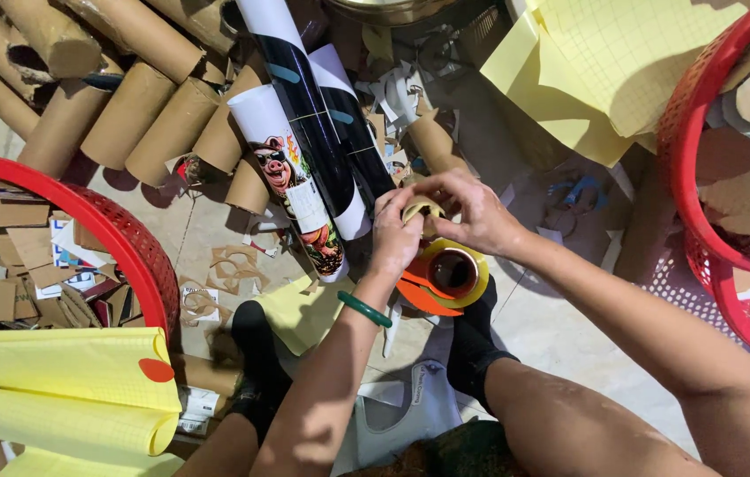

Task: Packing posters or prints into cardboard tubes and sealing them with tape.

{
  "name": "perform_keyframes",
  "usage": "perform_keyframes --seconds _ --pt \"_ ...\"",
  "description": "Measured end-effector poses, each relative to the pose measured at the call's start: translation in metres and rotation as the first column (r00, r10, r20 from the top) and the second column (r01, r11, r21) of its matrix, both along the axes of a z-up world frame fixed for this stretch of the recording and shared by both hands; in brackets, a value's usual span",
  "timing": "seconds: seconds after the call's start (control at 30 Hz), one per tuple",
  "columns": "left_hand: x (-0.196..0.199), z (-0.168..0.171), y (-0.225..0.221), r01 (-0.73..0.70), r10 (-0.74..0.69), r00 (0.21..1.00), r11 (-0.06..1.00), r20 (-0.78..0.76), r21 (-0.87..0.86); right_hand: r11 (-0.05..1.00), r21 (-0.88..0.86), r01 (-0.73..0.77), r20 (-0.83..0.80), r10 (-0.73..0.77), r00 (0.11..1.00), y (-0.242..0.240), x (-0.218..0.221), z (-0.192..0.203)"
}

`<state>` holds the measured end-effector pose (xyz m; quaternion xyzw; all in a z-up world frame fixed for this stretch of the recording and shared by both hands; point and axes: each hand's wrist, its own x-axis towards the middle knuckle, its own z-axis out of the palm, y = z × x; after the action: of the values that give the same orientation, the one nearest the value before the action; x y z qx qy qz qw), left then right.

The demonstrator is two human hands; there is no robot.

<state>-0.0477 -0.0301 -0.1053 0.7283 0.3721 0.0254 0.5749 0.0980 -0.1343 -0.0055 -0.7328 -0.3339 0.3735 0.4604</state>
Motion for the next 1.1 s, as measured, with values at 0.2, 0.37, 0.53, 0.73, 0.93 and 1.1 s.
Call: perform_keyframes --seconds 0.2,0.37,0.53,0.73,0.93,1.1 --pt "0.015 0.034 0.0 0.017 -0.016 0.989 1.0 -0.15 0.008 0.998 -0.036 -0.05 0.073 0.053 0.996 0.0 -0.001 -0.016" --pt "0.014 0.035 0.01 0.054 -0.053 0.989 0.998 -0.141 0.01 0.998 -0.028 -0.064 0.209 0.069 0.975 0.006 -0.002 -0.016" --pt "-0.001 0.024 0.033 0.184 -0.181 0.983 0.962 0.036 -0.201 0.989 0.083 -0.12 0.495 0.063 0.866 0.012 -0.003 -0.016" --pt "0.054 0.12 0.077 0.343 -0.355 0.935 0.917 0.024 0.206 0.997 0.078 0.007 0.31 -0.031 0.95 0.027 0.029 0.021" --pt "0.147 0.165 0.141 0.286 -0.436 0.896 0.711 0.084 0.642 0.998 -0.003 0.068 0.205 -0.066 0.977 0.029 0.058 0.022" --pt "0.194 0.12 0.153 0.34 -0.466 0.883 0.558 -0.053 0.757 0.996 -0.028 0.08 0.203 -0.073 0.976 0.032 0.063 0.018"
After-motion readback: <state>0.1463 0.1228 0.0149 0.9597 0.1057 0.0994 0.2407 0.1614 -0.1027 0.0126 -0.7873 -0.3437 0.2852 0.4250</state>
